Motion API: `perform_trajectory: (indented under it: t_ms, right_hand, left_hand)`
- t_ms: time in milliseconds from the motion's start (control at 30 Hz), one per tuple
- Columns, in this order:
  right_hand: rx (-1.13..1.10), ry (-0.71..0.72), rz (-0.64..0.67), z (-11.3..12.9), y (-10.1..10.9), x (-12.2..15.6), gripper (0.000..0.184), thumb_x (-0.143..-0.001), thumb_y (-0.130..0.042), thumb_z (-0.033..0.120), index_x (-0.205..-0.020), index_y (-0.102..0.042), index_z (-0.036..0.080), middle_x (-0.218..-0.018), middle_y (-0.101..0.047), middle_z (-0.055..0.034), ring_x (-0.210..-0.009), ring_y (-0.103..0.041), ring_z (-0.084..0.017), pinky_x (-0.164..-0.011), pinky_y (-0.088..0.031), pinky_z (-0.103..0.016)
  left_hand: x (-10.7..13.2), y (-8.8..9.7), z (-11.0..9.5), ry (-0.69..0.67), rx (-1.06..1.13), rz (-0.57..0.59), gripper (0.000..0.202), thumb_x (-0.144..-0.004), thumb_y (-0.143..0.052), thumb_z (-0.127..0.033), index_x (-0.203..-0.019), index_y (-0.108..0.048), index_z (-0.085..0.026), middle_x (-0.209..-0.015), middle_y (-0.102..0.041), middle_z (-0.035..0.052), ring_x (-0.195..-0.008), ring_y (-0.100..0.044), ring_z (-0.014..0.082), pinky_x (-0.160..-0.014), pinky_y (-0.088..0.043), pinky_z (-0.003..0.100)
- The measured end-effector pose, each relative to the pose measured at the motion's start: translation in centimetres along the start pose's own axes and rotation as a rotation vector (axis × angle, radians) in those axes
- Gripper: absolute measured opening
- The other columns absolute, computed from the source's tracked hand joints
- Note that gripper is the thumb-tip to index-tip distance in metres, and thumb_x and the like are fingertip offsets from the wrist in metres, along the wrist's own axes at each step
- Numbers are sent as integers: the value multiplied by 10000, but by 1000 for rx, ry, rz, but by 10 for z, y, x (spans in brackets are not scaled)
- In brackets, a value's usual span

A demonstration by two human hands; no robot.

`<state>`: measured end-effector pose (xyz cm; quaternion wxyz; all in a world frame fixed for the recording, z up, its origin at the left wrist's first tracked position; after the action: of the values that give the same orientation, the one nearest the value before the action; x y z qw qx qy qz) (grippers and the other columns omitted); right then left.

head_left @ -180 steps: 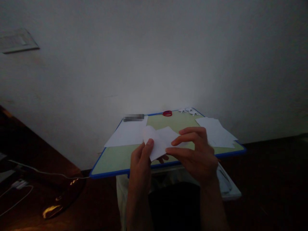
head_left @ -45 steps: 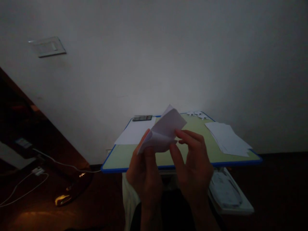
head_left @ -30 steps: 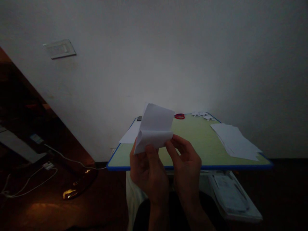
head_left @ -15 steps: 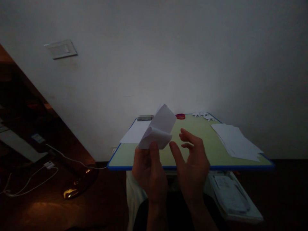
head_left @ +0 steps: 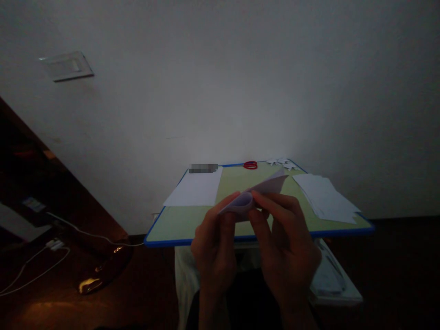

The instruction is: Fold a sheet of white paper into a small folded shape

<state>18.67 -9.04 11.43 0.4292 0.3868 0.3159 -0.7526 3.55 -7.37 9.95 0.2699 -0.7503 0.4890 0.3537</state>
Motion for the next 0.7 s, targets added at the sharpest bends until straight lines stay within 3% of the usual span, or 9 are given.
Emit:
perform_trajectory:
  t_ms: [500, 700]
  right_hand:
    - [-234, -43, 24, -3, 0, -2, 458, -933, -758, 29, -1291, -769, 314, -1202, -730, -24, -1113, -721, -195, -873, -632, -346]
    - [-192, -58, -41, -7, 1, -3, 329, -938, -770, 62, -1168, -794, 295, -1114, -763, -17, -1042, -747, -204, -853, -648, -370]
  left_hand:
    - [-1, 1, -6, -28, 9, 10, 277, -1055, -671, -204, -1265, -807, -324, -1187, -861, 7, -1030, -838, 188, -926, -691, 287]
    - [-2, 1, -9, -49, -29, 21, 230, -1021, -724, -237, -1211, -840, -296, -1158, -868, 30, -1024, -847, 228, -915, -713, 338]
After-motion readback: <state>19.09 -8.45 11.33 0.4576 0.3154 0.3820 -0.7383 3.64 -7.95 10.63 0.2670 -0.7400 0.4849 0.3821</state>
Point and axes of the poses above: each hand's wrist, its own x-axis away from the middle knuckle, its own y-axis out of the back of the hand, z = x × y, the point moved 7 cm from there along -x, towards the middle knuckle
